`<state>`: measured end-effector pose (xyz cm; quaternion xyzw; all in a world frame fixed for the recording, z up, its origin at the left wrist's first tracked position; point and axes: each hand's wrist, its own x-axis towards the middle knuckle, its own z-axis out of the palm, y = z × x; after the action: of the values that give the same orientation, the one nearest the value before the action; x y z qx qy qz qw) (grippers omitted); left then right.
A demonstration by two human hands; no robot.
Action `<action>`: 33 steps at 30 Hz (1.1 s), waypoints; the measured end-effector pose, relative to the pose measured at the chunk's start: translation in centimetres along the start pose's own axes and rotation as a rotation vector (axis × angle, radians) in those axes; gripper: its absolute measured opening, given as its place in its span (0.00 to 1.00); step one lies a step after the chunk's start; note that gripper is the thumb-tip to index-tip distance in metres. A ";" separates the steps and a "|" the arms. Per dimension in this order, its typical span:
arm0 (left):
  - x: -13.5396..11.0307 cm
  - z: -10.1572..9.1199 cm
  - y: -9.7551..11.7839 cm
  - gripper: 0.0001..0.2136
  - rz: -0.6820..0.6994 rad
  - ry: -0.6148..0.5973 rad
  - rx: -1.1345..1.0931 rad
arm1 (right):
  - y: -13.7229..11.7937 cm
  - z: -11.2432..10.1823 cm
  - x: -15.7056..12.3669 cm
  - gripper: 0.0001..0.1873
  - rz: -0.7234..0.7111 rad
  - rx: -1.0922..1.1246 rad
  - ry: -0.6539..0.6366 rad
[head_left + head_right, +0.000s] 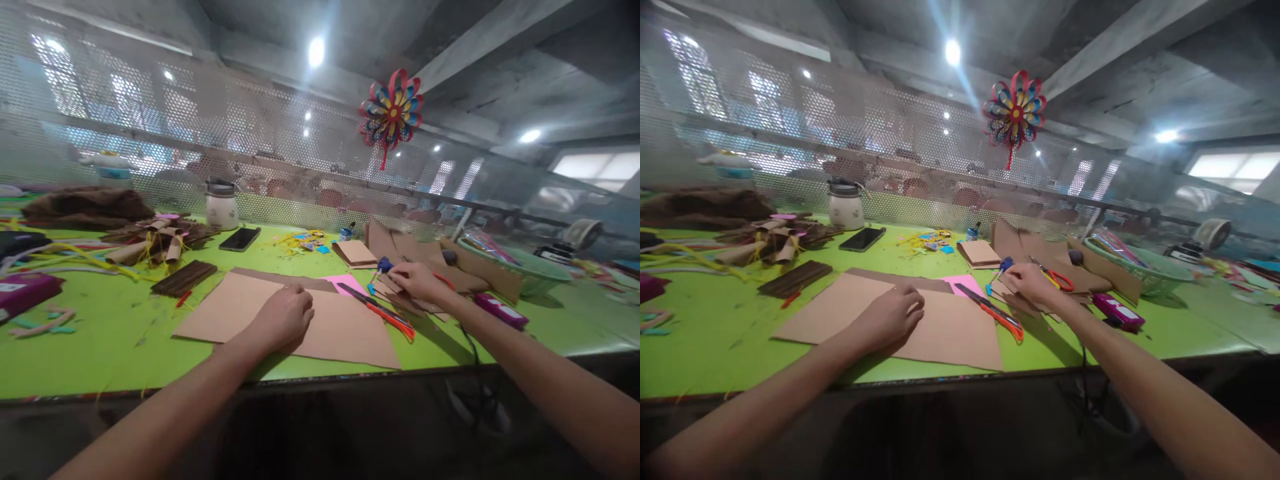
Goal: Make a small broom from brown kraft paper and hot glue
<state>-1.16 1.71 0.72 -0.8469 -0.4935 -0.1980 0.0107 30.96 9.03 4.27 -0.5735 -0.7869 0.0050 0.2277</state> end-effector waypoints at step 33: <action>-2.4 -1.7 -3.6 0.16 -0.021 -0.065 0.032 | -6.9 3.5 -0.8 0.18 -0.266 0.012 -0.384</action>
<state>-5.80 1.19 0.80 -0.8473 -0.5055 -0.1628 0.0061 23.70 6.83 2.65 -0.4519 -0.8844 0.0888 0.0760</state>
